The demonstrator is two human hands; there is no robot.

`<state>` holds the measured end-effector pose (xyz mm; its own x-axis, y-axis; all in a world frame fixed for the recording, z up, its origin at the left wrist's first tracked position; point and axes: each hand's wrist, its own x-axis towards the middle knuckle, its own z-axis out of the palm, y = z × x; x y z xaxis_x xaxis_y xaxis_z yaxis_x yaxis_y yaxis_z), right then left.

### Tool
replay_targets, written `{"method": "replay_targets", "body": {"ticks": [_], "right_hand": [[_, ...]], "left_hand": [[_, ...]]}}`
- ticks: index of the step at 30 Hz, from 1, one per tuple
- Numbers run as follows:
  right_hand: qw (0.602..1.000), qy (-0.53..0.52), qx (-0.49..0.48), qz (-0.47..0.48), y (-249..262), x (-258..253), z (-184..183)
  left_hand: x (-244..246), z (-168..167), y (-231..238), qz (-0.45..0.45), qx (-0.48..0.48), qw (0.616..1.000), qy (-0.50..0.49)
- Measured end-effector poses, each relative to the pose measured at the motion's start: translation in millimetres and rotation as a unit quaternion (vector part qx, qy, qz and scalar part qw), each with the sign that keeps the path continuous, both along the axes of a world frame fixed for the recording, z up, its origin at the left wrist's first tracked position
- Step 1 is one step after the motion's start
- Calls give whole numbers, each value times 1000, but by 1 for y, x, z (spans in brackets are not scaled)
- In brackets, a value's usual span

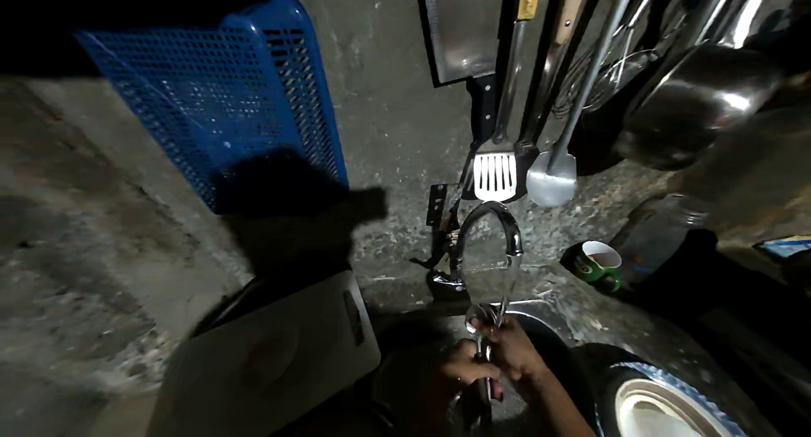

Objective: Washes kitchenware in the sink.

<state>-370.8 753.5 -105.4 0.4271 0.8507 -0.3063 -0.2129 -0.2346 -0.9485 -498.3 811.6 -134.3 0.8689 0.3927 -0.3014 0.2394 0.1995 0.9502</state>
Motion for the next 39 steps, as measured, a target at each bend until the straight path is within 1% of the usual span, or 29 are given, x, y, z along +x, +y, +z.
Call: {"method": "replay_targets", "body": {"ticks": [1,2,4,6,7,8,9,10,11,13,14,15,17,18,19,20,22,23,25,27,28,29,31,32,33,35,37,38,39], "right_hand": [[994,-71,-54,56,7,5,7],[974,-157,-115,115,13,10,15],[898,-308,-226,221,22,16,41],[805,-421,-298,294,24,10,79],[760,-460,-321,326,27,5,94],[741,-476,-330,340,29,2,103],[744,-469,-328,346,32,1,107],[768,-446,-308,342,33,3,106],[802,-406,-277,339,34,7,105],[869,-304,-226,320,33,13,107],[892,-274,-211,289,32,15,104],[908,-274,-198,247,31,16,97],[902,-337,-193,189,28,15,81],[900,-352,-184,181,24,14,70],[906,-342,-163,187,19,13,55],[923,-306,-135,190,15,11,40],[950,-256,-97,153,13,8,13],[945,-277,-111,134,13,6,11],[910,-355,-177,121,15,1,19],[878,-405,-226,119,16,-1,23],[877,-408,-225,118,16,0,22],[893,-390,-196,108,16,2,19],[944,-304,-105,77,15,2,7],[960,-261,-73,73,14,0,4],[964,-249,-60,74,14,-2,2],[941,-319,-81,78,14,-7,7],[910,-392,-114,77,14,-11,15],[897,-413,-137,79,13,-11,19],[893,-419,-148,74,13,-10,20]], "left_hand": [[-1,-3,-1,27,4,1000,-13],[-4,-3,-4,52,11,998,-19],[-9,3,-12,95,-8,995,14],[-6,4,-19,140,-66,986,60],[-5,2,-21,151,-93,982,69],[-4,-1,-22,155,-107,979,72],[-4,-5,-23,158,-112,979,64],[-3,-9,-23,161,-121,978,46],[-2,-13,-25,167,-129,977,29],[3,-16,-28,194,-151,969,10],[6,-17,-30,204,-159,966,12],[8,-15,-31,215,-164,963,19],[9,-12,-33,236,-164,958,19],[9,-11,-34,246,-174,954,9],[10,-10,-35,257,-183,949,-1],[10,-10,-35,262,-189,946,-16],[7,-7,-36,268,-190,944,-27],[5,-4,-36,262,-179,948,-23],[-1,4,-41,256,-149,955,-2],[0,5,-45,281,-152,948,0],[2,0,-46,296,-171,939,-21],[4,-4,-46,305,-192,932,-42],[7,-7,-43,308,-211,926,-63],[6,-6,-44,302,-214,927,-62],[4,-5,-44,297,-210,930,-52],[1,5,-47,295,-172,940,-9],[-2,10,-51,291,-99,951,33],[-3,7,-53,293,-86,952,37],[-3,4,-54,297,-97,949,30]]}}
